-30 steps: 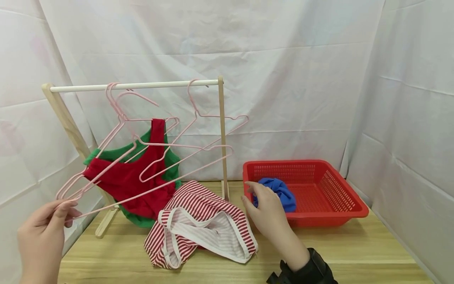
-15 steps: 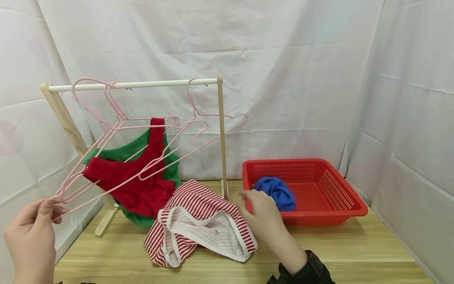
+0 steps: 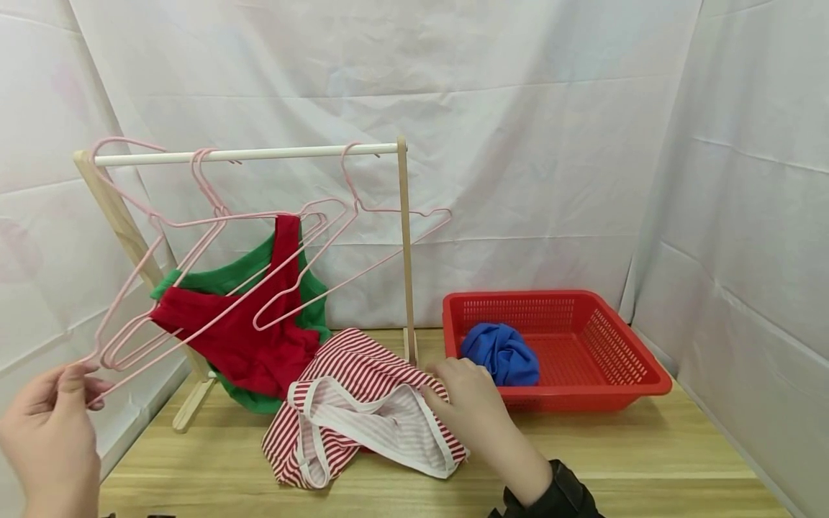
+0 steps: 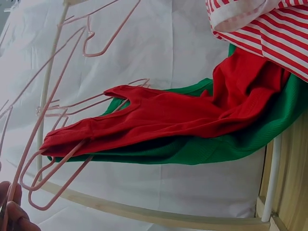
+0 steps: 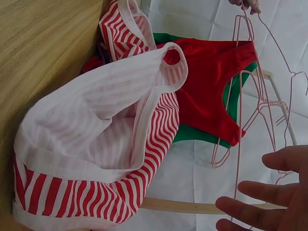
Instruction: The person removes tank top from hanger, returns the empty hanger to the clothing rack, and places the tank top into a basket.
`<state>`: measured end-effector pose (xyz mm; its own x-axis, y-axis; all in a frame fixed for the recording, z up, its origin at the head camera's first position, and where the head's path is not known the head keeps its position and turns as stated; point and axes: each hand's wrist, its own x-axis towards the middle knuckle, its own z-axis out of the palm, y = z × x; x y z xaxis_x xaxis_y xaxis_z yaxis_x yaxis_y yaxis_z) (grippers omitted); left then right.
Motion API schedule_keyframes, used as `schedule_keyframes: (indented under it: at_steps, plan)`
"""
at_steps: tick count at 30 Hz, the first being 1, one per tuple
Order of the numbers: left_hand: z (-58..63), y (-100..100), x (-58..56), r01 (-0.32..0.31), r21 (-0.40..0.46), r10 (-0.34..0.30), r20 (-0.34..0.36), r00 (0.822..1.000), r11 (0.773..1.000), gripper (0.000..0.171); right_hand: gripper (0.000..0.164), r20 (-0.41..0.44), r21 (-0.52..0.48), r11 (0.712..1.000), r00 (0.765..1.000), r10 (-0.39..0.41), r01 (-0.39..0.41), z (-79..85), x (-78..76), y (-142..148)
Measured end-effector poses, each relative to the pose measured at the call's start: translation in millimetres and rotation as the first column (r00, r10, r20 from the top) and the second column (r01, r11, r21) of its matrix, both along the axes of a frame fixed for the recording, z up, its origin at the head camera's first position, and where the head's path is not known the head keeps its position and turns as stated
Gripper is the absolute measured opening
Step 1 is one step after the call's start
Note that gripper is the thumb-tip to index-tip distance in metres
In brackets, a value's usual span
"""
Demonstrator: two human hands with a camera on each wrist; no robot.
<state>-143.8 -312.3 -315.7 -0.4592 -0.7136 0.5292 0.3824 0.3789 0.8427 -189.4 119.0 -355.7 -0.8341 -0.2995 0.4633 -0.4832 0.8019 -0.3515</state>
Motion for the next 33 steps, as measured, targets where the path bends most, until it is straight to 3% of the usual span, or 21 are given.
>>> schedule_keyframes:
  at_steps: [5, 9, 11, 14, 17, 19, 21, 23, 30, 33]
  plan:
    - [0.7, 7, -4.2, -0.078, -0.139, 0.085, 0.047, 0.995, 0.987, 0.023, 0.019, 0.006, 0.022, 1.0, 1.0, 0.016, -0.016, -1.5, -1.4, -4]
    - [2.4, 15, -9.6, -0.092, -0.249, 0.097, 0.007, 0.995, 0.964, 0.021, 0.022, 0.003, 0.063, 0.998, 1.0, 0.013, -0.013, -0.9, -3.4, -6]
    - [3.9, 18, -12.6, -0.106, -0.328, 0.104, -0.022, 0.994, 0.939, 0.019, 0.024, 0.004, 0.077, 0.997, 1.0, 0.007, -0.007, 0.3, -3.7, -7]
    - [6.7, 23, -16.2, -0.149, -0.45, 0.13, -0.073, 0.989, 0.881, 0.017, 0.025, 0.01, 0.085, 0.996, 1.0, 0.006, -0.007, 4.1, -2.8, -10]
    - [9.5, 30, -16.9, -0.212, -0.558, 0.167, -0.131, 0.977, 0.802, 0.016, 0.026, 0.032, 0.087, 0.996, 0.999, 0.0, -0.002, 7.5, -1.6, -13]
    - [11.7, 37, -16.1, -0.252, -0.606, 0.184, -0.173, 0.968, 0.754, 0.015, 0.026, 0.036, 0.093, 0.996, 0.999, 0.002, -0.006, 9.5, -1.5, -14]
    - [14.2, 43, -15.8, -0.273, -0.637, 0.187, -0.2, 0.962, 0.721, 0.015, 0.027, 0.032, 0.102, 0.995, 0.999, 0.001, -0.004, 10.6, -2.1, -15]
    - [16.6, 48, -17.7, -0.272, -0.648, 0.176, -0.21, 0.962, 0.711, 0.014, 0.027, 0.027, 0.107, 0.994, 1.0, -0.002, -0.001, 11.5, -2.6, -15]
    - [24.7, 63, -29.8, -0.231, -0.639, 0.121, -0.211, 0.97, 0.734, 0.013, 0.029, 0.02, 0.104, 0.995, 1.0, -0.001, -0.001, 14.9, -5.6, -18]
    - [27.6, 69, -34.3, -0.21, -0.654, 0.111, -0.189, 0.976, 0.727, 0.015, 0.028, 0.005, 0.096, 0.995, 1.0, 0.004, -0.005, 17.8, -7.0, -19]
